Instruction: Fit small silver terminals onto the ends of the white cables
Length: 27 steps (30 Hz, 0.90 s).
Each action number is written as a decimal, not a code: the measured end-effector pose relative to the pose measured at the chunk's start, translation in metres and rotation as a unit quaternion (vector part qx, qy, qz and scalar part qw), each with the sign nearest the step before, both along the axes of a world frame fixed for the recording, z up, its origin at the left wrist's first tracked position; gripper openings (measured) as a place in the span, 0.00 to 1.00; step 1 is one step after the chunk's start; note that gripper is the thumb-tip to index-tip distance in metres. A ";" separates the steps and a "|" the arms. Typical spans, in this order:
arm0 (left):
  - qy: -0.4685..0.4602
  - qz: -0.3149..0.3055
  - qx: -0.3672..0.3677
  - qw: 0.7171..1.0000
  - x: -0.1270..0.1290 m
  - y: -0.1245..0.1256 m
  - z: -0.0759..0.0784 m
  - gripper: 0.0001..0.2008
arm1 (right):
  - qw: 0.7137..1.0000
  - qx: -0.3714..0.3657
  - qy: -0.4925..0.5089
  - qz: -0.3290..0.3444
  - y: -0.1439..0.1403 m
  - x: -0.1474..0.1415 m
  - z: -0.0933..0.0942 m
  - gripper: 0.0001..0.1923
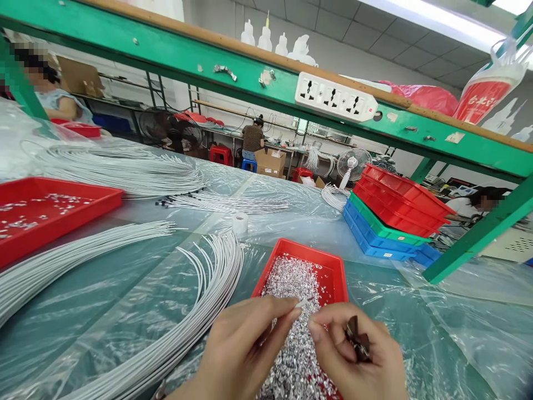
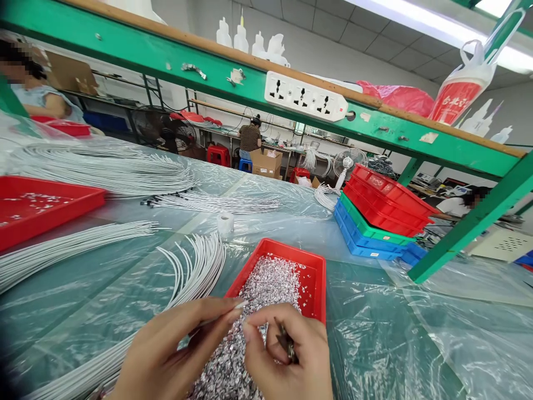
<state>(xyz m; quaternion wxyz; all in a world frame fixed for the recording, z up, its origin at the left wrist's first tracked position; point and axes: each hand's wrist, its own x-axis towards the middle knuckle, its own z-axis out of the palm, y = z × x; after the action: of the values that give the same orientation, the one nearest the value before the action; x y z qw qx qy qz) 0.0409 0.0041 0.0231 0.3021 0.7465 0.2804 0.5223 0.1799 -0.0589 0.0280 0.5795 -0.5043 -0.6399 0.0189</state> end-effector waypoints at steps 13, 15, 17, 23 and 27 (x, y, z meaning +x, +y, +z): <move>-0.146 -0.307 -0.392 0.855 -0.013 0.024 0.020 0.17 | 0.987 -0.119 0.103 -0.023 0.035 0.056 0.008 0.16; -0.157 -0.322 -0.412 0.837 -0.011 0.024 0.020 0.17 | 0.987 -0.108 0.116 -0.024 0.040 0.060 0.007 0.18; -0.158 -0.325 -0.418 0.833 -0.008 0.025 0.019 0.18 | 0.987 -0.098 0.127 -0.026 0.043 0.061 0.005 0.18; -0.098 -0.320 -0.433 0.837 -0.011 0.002 0.004 0.18 | 0.986 -0.079 0.141 -0.030 0.042 0.063 0.006 0.17; -0.041 -0.234 -0.449 0.862 -0.047 -0.051 -0.018 0.12 | 0.983 -0.080 0.162 -0.043 0.032 0.070 0.010 0.18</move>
<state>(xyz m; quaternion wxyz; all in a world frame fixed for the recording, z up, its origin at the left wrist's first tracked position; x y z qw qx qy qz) -0.0058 -0.0471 0.0047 0.7290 0.5515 0.2889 0.2844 0.2494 -0.0267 0.0384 0.6338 -0.5663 -0.5115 0.1261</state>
